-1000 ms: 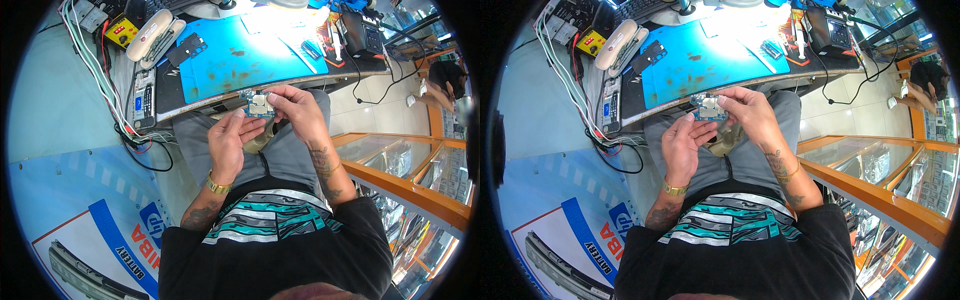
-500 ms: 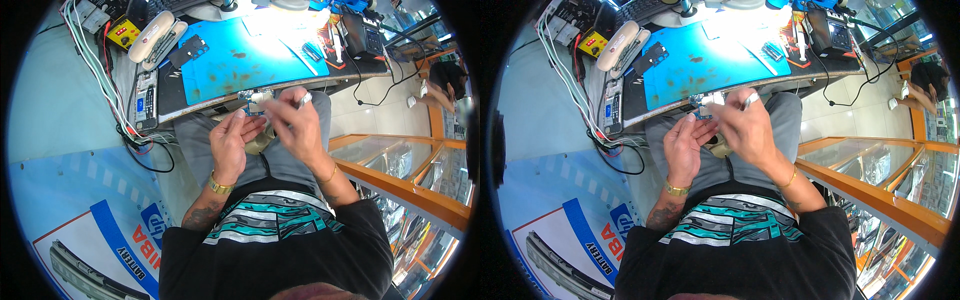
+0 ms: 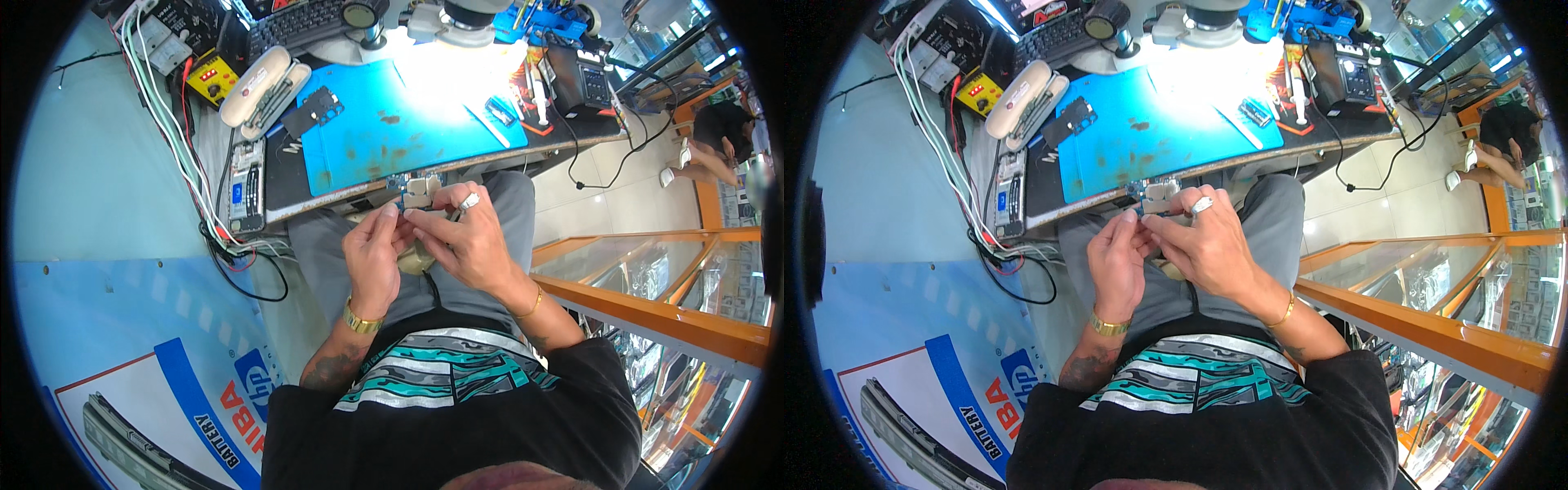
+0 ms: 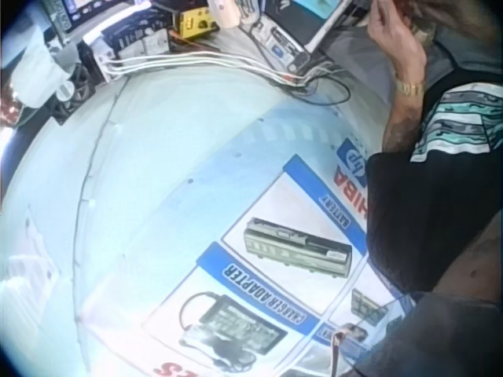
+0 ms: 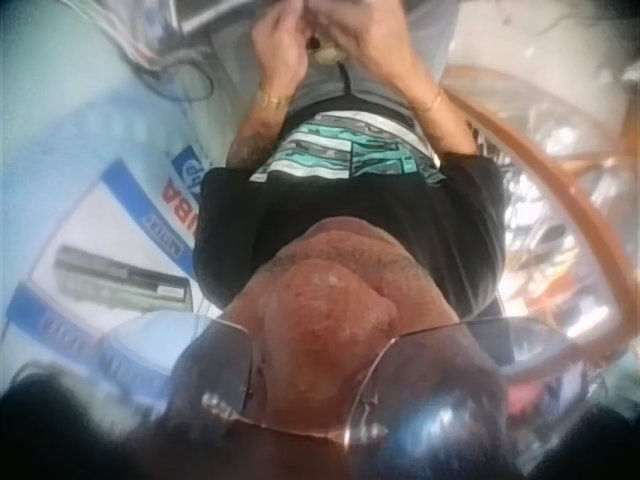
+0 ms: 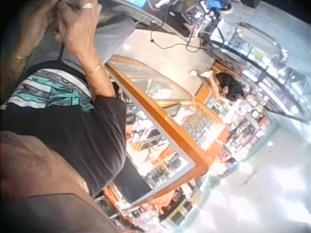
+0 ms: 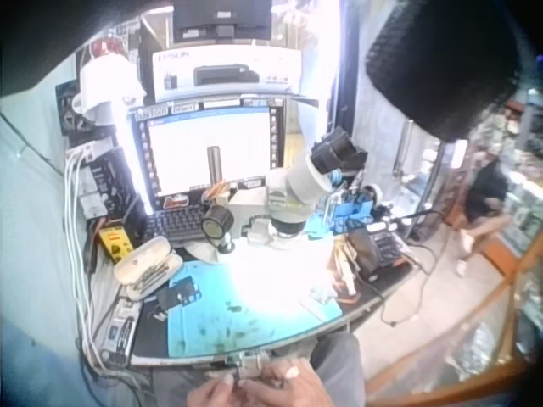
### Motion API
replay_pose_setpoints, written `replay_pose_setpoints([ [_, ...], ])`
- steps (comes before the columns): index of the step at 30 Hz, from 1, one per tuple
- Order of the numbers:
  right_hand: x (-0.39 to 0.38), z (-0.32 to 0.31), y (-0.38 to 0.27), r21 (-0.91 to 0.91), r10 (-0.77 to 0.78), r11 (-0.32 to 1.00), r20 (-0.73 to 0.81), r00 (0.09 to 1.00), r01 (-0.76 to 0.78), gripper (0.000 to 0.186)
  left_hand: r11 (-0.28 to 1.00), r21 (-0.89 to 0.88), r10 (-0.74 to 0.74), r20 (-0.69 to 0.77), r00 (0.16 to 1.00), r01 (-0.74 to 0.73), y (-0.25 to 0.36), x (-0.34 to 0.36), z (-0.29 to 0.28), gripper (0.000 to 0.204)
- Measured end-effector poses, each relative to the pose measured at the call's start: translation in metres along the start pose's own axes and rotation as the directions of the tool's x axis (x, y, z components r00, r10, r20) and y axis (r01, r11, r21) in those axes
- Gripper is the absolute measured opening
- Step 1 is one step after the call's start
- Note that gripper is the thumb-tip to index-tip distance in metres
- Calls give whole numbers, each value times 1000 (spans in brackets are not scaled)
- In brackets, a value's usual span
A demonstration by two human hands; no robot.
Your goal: The person handles a circuit board from a mobile device, aligning small internal components and placing the motherboard back into the device housing.
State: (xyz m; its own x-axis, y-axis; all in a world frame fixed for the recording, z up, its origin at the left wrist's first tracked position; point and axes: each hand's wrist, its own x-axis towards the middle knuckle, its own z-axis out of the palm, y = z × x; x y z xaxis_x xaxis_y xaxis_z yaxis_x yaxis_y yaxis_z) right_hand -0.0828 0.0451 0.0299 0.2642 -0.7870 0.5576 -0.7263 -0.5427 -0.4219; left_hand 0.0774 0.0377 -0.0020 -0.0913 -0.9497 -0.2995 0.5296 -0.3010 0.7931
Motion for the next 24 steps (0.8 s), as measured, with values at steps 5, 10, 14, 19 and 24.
replay_pose_setpoints([
  [5, 37, -35, 30, 115, 239, 969, -245, 940, -217, 25, 998, 18, 64, 8, 998, -64, 9, 3, -4, 26],
  [10, 86, -58, 79, 14, 217, 973, -379, 900, -229, 23, 993, -21, 113, -29, 993, -113, 19, 1, -21, 27],
  [14, 118, -57, 86, 14, 230, 972, -264, 937, -234, 22, 988, -34, 148, -81, 986, -151, 28, -5, -38, 27],
  [19, 139, -9, 74, 23, 43, 999, -66, 997, -41, 20, 979, -44, 188, -167, 968, -198, 37, -16, -61, 27],
  [24, 163, 52, 55, -96, -129, 984, 203, 971, 151, 24, 967, -52, 226, -270, 936, -248, 45, -28, -85, 27],
])
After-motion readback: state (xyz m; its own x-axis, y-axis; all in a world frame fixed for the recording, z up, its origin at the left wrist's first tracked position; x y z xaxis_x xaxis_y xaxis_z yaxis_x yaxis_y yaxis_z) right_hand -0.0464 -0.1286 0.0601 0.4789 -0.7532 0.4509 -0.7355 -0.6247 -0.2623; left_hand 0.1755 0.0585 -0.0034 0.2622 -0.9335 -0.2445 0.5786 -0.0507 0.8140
